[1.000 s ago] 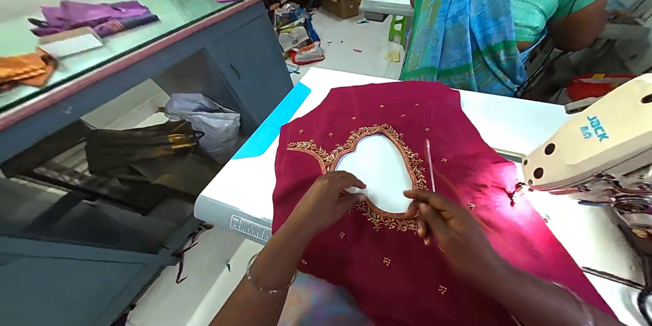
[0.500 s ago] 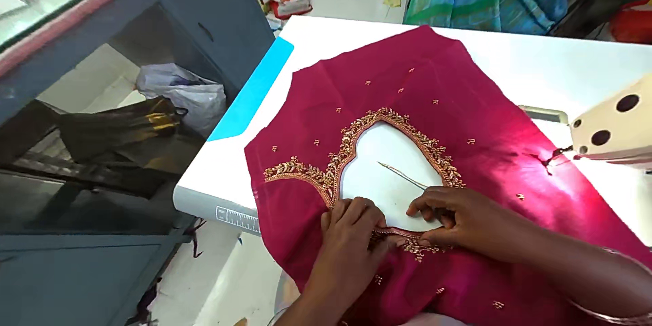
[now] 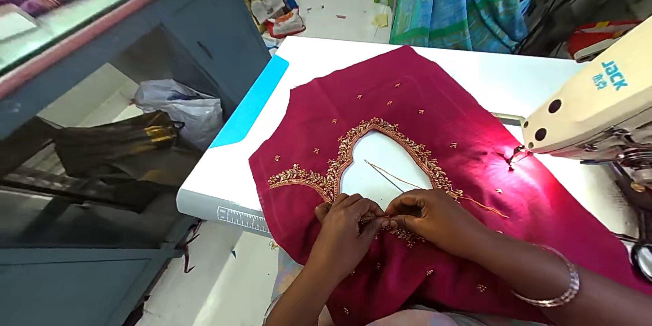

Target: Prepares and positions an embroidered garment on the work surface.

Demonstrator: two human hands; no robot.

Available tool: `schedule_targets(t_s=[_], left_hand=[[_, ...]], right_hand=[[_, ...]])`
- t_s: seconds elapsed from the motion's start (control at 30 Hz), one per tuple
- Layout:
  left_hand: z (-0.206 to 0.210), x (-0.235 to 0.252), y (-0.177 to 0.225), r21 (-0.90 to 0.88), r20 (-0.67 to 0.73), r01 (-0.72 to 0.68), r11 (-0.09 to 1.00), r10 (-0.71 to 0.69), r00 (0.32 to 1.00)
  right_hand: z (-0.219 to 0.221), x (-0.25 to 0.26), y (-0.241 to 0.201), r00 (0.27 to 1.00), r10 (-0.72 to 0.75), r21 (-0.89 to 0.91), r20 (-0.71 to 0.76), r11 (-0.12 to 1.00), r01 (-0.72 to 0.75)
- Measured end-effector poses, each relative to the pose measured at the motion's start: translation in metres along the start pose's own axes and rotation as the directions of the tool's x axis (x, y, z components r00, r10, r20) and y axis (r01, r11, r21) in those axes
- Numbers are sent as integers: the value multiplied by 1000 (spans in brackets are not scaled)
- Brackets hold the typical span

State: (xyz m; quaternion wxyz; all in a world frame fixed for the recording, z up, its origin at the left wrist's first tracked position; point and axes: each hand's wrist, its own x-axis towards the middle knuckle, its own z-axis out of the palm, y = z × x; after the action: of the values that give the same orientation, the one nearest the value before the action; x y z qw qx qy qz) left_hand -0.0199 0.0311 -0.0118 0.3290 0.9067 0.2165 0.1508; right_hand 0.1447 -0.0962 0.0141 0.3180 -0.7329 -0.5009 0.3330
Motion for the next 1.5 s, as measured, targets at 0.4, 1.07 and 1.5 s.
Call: schedule_targets(t_s=[0.4, 1.07, 1.5], left_hand=[[-1, 1, -12, -108, 1, -15, 994, 15, 1000], [0, 4, -3, -199, 20, 103, 975, -101, 995], [-6, 3, -22, 9, -37, -94, 995, 95, 995]], right_hand=[[5, -2, 15, 999, -15, 137, -41, 990, 21], [10, 1, 17, 991, -7, 173, -132, 984, 30], [8, 2, 18, 996, 10, 153, -85, 988, 3]])
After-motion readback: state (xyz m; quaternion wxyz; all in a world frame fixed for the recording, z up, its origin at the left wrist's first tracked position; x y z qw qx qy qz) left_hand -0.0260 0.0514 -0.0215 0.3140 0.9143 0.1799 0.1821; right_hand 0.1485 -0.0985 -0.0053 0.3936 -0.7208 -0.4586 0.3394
